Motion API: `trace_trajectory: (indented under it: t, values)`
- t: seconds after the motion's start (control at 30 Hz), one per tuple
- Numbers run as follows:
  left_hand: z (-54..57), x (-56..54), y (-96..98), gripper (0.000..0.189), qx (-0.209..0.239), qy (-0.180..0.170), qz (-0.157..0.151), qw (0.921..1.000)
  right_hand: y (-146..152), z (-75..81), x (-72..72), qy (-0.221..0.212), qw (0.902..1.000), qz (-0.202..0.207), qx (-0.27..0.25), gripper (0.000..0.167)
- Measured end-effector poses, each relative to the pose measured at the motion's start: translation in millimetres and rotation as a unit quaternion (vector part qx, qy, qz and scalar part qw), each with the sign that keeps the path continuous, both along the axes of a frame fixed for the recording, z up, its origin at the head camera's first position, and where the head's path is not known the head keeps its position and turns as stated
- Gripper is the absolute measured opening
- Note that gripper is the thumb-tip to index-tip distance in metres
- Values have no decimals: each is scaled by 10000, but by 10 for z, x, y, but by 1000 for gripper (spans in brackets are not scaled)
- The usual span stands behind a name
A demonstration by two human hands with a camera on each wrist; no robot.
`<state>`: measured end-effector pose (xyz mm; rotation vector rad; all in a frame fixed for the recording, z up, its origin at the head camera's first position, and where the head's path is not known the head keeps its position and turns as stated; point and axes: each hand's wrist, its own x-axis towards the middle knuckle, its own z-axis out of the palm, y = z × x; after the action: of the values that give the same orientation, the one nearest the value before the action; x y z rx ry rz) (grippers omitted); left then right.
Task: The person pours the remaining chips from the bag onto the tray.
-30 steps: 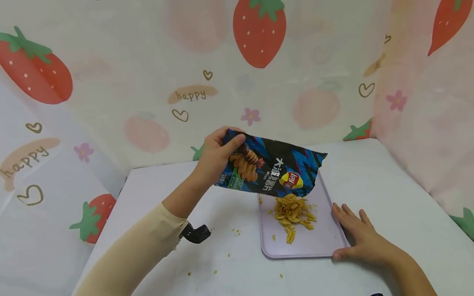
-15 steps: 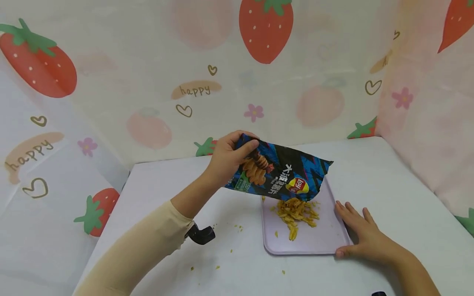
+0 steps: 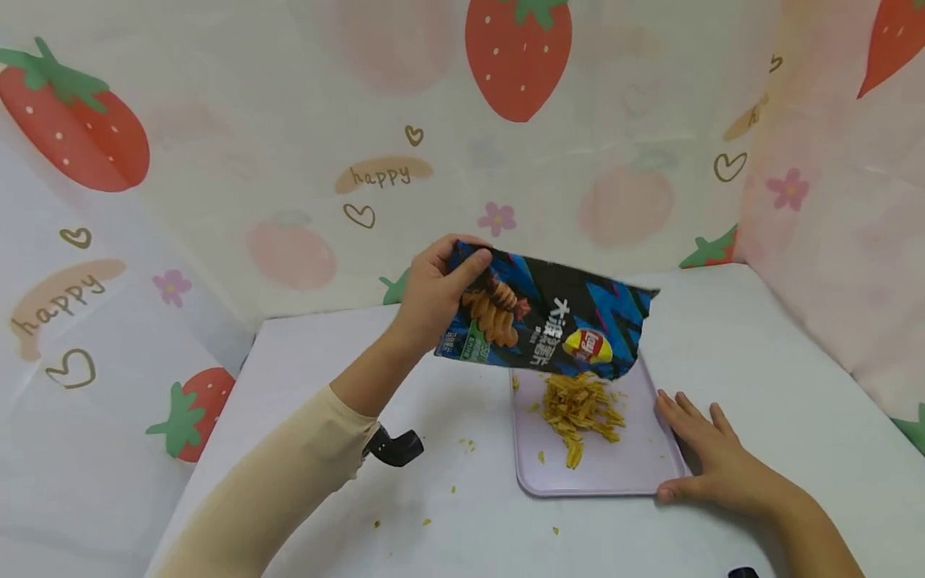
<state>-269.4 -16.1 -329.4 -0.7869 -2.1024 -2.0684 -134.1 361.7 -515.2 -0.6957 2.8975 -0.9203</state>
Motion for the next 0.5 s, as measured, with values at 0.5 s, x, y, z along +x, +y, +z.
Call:
trace_trajectory:
  t: [0.5]
  values:
    - [-58, 55, 75, 21, -765, 250, -182, 9966, -3, 67, -48, -370, 9993, -64, 33, 121]
